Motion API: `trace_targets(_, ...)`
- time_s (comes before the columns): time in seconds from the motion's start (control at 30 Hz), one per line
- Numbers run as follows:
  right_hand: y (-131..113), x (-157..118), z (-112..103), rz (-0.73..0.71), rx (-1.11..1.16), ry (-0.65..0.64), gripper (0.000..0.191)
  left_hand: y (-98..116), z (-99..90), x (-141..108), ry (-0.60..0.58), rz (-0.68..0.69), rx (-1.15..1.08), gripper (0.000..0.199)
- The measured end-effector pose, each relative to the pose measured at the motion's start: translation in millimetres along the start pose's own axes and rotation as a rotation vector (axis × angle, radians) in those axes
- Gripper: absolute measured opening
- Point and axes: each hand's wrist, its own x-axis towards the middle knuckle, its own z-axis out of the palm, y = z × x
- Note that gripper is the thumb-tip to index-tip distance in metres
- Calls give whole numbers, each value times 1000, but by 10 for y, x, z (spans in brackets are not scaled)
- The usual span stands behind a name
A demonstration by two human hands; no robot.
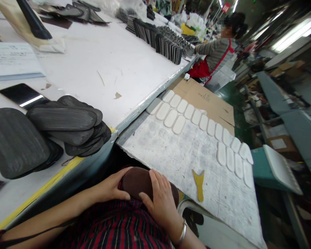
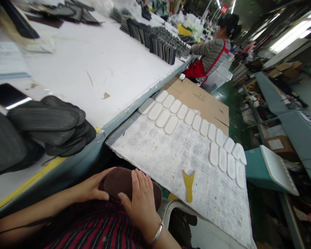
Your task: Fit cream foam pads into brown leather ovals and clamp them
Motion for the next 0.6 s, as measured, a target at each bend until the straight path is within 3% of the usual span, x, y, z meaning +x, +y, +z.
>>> trace_targets(0.13,-109,337,39,111,8,-5,75,-95,90,-7,65,-26,21,82)
trace_targets(0.23,-162,525,57,129,-8,-67,64,-110,108,-7,58,-31,15,81)
trace_targets(0.4,-133,625,23,124,-25,-87,45,-66,116,-15,45,-60,-36,80)
trace_targets(0.53,-88,664,15,121,-22,-98,46,-55,41,-34,-47,-74,-153,81)
trace_targets(0.6,-77,669,23,128,-9,-100,47,-54,-18,-30,-67,-82,-247,69)
